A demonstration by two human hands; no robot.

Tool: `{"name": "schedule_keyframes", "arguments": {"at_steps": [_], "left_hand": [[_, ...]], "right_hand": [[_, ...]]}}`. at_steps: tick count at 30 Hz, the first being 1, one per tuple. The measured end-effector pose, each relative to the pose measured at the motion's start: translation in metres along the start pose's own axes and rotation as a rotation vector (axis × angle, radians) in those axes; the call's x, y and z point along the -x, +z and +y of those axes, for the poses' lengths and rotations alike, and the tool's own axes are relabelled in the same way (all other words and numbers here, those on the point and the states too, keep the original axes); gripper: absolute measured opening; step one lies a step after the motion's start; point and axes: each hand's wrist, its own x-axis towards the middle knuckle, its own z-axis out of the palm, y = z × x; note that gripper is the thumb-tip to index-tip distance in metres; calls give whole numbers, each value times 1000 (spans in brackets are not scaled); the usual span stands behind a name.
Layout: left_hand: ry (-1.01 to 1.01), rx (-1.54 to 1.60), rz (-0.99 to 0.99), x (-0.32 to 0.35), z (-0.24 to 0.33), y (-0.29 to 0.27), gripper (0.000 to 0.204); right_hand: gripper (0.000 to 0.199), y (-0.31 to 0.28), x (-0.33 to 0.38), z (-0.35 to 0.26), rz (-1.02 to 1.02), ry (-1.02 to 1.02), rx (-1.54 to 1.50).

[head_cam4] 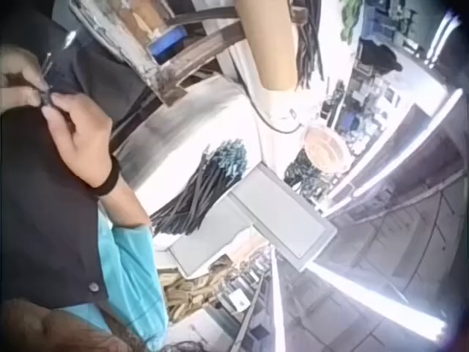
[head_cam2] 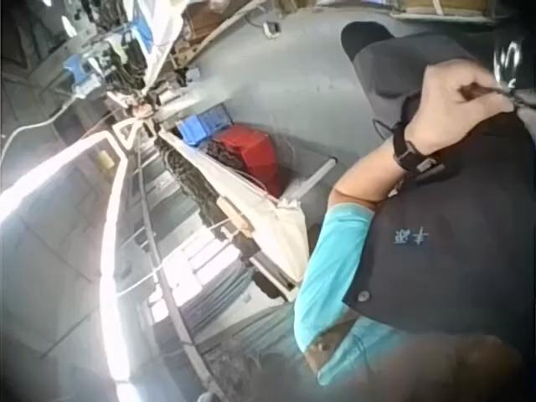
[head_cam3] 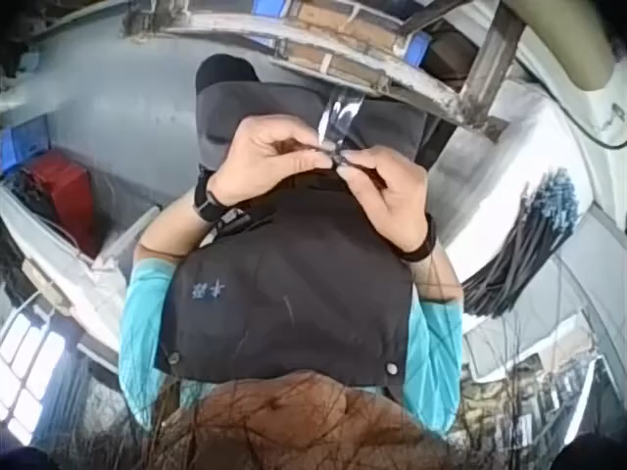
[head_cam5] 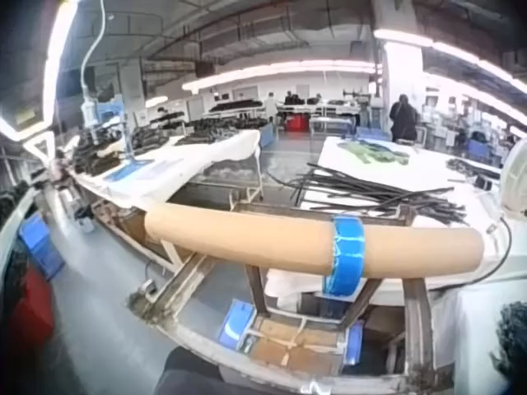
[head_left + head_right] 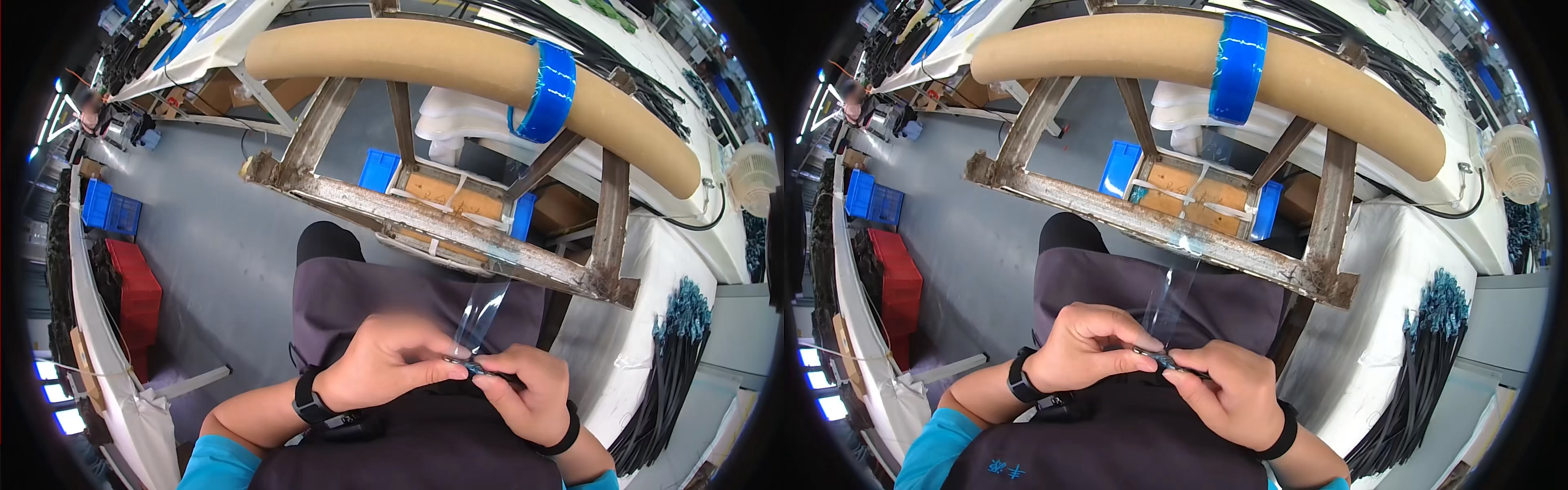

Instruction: The recorder is assembling small leather accessories by attaching metal rings and findings to black leather strips at a workshop station.

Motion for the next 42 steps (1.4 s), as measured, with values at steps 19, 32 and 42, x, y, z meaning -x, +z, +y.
{"name": "schedule_keyframes", "arguments": {"at_steps": [19, 32, 42], "left_hand": [[-189, 450, 197, 0, -11, 10, 15], [-142, 67, 183, 5, 11, 9, 11], [-61, 142, 121, 5, 15, 8, 26]], "right_hand": [[30, -134, 63, 118, 361, 772, 200], [28, -293, 2, 245, 808, 469, 732], [73, -464, -23, 416, 537, 795, 1169]]}}
